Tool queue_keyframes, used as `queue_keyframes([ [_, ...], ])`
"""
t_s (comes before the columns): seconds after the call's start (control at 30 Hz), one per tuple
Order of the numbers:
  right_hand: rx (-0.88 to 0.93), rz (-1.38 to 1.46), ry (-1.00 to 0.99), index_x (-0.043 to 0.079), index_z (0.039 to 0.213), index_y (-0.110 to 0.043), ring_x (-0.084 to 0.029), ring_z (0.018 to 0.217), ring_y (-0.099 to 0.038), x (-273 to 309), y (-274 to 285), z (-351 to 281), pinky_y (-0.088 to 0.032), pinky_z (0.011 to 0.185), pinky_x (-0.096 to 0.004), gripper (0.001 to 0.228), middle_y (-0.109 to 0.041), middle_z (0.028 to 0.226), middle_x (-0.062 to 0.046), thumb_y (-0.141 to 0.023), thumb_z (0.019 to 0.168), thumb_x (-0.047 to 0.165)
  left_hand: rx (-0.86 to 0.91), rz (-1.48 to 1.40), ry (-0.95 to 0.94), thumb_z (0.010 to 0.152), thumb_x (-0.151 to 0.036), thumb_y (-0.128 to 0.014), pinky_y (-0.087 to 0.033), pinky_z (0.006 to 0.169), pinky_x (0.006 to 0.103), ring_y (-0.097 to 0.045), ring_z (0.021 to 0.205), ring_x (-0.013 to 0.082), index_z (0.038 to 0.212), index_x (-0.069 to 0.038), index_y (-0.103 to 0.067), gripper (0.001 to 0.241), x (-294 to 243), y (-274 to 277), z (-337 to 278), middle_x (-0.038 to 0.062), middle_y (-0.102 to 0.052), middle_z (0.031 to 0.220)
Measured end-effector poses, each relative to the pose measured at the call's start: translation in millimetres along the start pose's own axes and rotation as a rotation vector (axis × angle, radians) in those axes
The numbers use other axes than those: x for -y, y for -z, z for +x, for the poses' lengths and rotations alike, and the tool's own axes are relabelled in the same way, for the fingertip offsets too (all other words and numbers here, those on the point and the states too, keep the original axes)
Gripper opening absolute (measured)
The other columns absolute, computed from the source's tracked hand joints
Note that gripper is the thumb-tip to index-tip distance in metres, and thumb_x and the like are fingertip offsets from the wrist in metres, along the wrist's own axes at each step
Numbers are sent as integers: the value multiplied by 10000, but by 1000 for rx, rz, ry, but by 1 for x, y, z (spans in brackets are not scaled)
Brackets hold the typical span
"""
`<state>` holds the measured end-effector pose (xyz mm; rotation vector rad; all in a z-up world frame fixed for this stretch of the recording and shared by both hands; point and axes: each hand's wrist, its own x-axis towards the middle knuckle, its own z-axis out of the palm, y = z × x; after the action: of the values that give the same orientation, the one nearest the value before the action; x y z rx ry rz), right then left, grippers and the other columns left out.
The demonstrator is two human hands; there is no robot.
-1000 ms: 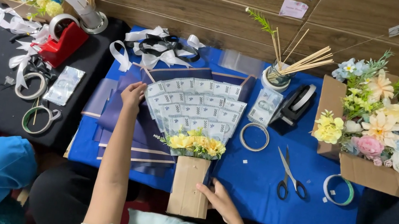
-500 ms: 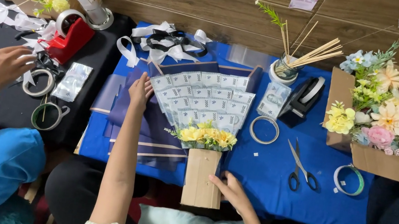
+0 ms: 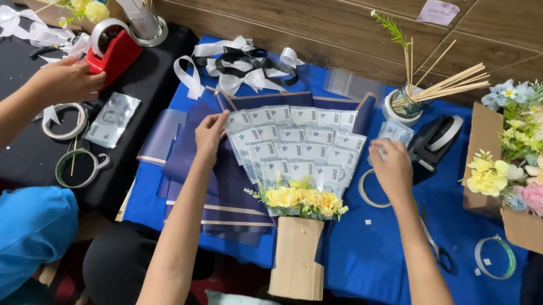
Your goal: The person wraps a bouquet of yellow flowers and banknotes in brown paper while sitting on the floor. They use tape to secure the wrapping and adjust the arrangement of the flowers and money.
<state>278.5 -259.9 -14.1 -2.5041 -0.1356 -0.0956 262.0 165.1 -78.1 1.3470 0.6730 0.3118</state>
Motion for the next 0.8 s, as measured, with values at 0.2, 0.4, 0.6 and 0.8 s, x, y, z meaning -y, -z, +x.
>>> queue_keyframes([
  [0.2,22,-312,1,151,1256,-699,-406,1338,-502,15,-58,106,-422,1062,-584,331,-449,1498,-155,-584,1016,348,-24,253,33,773,-567,-861,-571,937,428,-709,1022,340,1100,-133,-764,552,2,5,2,159,-734,1077],
  [0.4,-61,-259,-43,166,931,-708,-376,1327,-514,2,-84,126,-385,1073,-576,158,-480,1479,-86,-608,989,274,-55,411,18,746,-523,-867,-544,923,413,-715,1027,295,990,-192,-772,422,36,3,29,58,-773,976],
  [0.6,-101,-6,-44,108,913,-633,-454,1352,-479,-12,-56,116,-453,1047,-550,126,-418,1476,-180,-630,992,205,-97,423,-4,727,-430,-858,-528,819,354,-714,848,220,878,-215,-758,281,60,4,43,-30,-727,766],
  [0.8,-84,100,-37,140,957,-661,-318,1301,-540,-45,-59,119,-452,1077,-435,138,-532,1270,-85,-679,956,277,-89,429,-16,730,-425,-857,-510,789,343,-686,808,200,877,-192,-747,297,62,4,46,-26,-707,743],
])
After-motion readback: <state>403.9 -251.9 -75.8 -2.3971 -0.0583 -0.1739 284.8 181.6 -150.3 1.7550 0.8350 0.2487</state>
